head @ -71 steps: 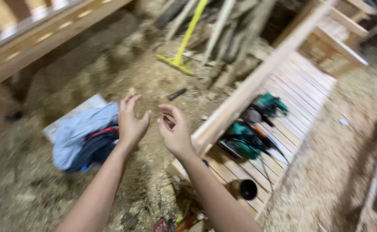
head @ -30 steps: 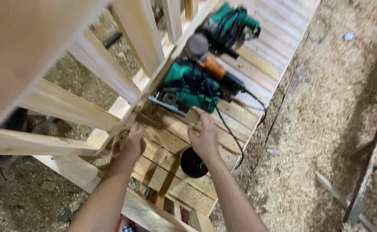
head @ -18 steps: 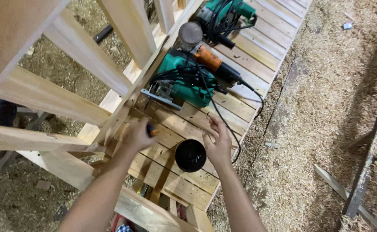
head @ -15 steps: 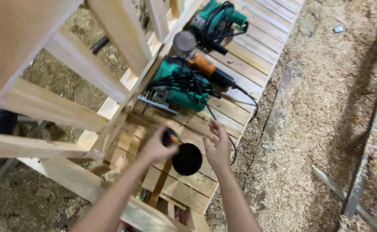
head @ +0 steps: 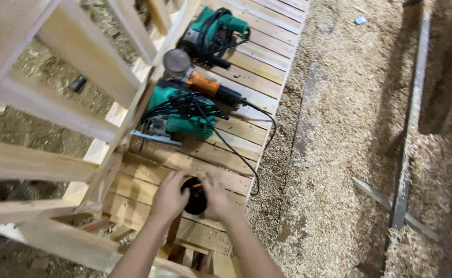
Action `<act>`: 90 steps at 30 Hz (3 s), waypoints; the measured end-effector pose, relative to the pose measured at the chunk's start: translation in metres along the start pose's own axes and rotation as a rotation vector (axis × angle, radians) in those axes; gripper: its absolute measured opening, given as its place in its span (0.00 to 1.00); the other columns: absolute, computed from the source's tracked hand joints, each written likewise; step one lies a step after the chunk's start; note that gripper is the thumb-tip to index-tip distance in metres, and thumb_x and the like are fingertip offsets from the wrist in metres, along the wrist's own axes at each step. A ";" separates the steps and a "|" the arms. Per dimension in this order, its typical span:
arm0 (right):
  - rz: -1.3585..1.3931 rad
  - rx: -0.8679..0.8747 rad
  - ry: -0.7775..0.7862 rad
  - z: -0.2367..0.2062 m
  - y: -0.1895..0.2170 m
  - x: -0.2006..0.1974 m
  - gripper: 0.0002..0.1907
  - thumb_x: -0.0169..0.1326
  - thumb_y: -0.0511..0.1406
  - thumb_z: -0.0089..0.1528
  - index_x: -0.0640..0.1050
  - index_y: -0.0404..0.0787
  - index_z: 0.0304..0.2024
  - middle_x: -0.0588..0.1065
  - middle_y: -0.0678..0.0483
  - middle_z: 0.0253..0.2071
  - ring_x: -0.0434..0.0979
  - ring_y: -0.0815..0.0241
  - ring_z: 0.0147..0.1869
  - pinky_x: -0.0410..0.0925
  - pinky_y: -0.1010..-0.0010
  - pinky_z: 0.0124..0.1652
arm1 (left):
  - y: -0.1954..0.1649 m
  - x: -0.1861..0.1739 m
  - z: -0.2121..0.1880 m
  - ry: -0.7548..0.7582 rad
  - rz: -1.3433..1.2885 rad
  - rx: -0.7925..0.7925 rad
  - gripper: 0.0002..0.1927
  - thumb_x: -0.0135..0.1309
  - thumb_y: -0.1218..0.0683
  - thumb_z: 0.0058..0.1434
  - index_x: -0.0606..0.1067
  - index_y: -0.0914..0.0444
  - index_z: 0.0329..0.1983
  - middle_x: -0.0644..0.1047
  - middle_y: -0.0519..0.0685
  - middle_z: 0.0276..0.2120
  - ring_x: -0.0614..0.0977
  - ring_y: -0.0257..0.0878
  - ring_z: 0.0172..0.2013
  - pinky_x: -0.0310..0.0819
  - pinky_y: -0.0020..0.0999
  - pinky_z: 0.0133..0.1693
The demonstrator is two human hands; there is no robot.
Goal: The person picks up power tools from a wooden bench, places an angle grinder and drill on a work surface, then sands the slats and frame of a wooden bench with a sanding block, working along the seat, edges, and armrests.
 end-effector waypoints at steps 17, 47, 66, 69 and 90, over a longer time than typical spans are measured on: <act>0.233 0.092 -0.656 -0.168 0.021 -0.163 0.69 0.73 0.42 0.34 0.53 0.48 0.74 0.67 0.43 0.63 0.66 0.41 0.68 0.63 0.54 0.65 | -0.155 -0.017 -0.040 0.268 -0.156 0.277 0.72 0.80 0.54 0.23 0.54 0.54 0.75 0.64 0.55 0.66 0.66 0.54 0.63 0.63 0.47 0.61; 0.941 0.360 -1.494 -0.689 -0.337 -0.336 0.50 0.69 0.41 0.52 0.59 0.45 0.73 0.66 0.49 0.69 0.67 0.53 0.72 0.67 0.59 0.63 | -0.743 0.237 -0.309 0.409 -0.414 0.941 0.53 0.78 0.48 0.35 0.66 0.65 0.65 0.74 0.60 0.52 0.73 0.58 0.54 0.69 0.54 0.54; 0.707 0.720 -1.575 -0.754 -0.634 -0.399 0.46 0.62 0.34 0.57 0.54 0.37 0.73 0.54 0.40 0.75 0.50 0.42 0.78 0.47 0.54 0.70 | -0.865 0.534 -0.292 0.695 -0.278 0.763 0.57 0.72 0.56 0.39 0.55 0.63 0.72 0.63 0.60 0.67 0.66 0.55 0.67 0.62 0.44 0.65; 0.208 0.589 -1.835 -0.757 -0.568 -0.441 0.33 0.55 0.32 0.58 0.69 0.38 0.67 0.68 0.45 0.70 0.65 0.45 0.76 0.59 0.58 0.73 | -0.839 0.511 -0.270 0.669 -0.174 0.639 0.52 0.67 0.56 0.48 0.53 0.60 0.75 0.58 0.59 0.72 0.62 0.55 0.70 0.62 0.44 0.66; -0.020 -0.121 -0.859 -0.256 -0.195 -0.541 0.40 0.60 0.33 0.56 0.61 0.44 0.70 0.64 0.44 0.70 0.53 0.36 0.77 0.56 0.49 0.68 | -0.549 0.130 0.065 -0.120 -0.288 0.204 0.31 0.61 0.55 0.54 0.70 0.58 0.63 0.68 0.58 0.65 0.69 0.55 0.66 0.63 0.43 0.66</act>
Point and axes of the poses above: each hand's wrist, its own z-axis towards the middle knuckle, its own x-axis out of the palm, y = z × x, the point moved 8 cm from there along z, towards the middle knuckle
